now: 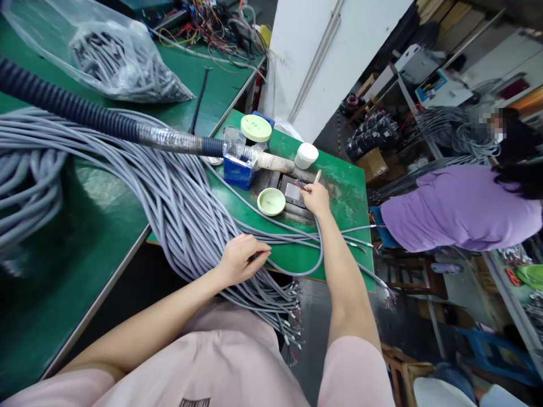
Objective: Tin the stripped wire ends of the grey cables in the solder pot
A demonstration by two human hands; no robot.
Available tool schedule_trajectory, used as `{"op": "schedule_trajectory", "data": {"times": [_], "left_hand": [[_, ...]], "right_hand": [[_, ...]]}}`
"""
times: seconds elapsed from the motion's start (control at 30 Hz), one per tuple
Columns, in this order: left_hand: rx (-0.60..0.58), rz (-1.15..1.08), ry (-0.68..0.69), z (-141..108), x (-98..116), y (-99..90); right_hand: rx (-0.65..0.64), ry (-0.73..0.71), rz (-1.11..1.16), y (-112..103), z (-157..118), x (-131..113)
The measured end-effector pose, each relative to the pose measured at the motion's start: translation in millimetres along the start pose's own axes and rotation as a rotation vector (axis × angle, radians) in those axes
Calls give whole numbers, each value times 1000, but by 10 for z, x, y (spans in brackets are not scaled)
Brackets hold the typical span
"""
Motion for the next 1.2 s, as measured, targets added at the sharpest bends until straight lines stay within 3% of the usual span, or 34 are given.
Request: {"op": "schedule_trajectory", "data": {"times": [0.47,0.6,0.77,0.83,0.9,1.07,1.13,1.2], "left_hand": [[-2,3,-5,4,-3,-1],[-15,9,-9,6,-3,-12],[-7,19,-2,4,5,-14],[1,24,-5,6,6,-9],[4,32,-14,10,7,-6],[-60,17,-55,37,25,-25],[-114,25,-65,72,44,-32],[-205,81,-45,129,65,-16]], "right_hand": [[-24,0,-1,-5,-5,-8],[4,-46,-42,-209,-107,1],[123,-52,-120,-654,-427,104],[183,16,13,-861,-659,170],[244,149,283,-1061,-986,233],[411,403,951,-1339,-2207,408],[440,543,1004,-1280,-2748,568],[358,749,823,-1126,-3224,776]]}}
Point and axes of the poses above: each hand's wrist, its own z-axis towards the middle knuckle, its own y-axis out of the palm, x = y × z, the point moved 1 cm from there along z, towards the middle knuckle, and after that the axes turned 2 degrees about x, right-handed, at the moved point
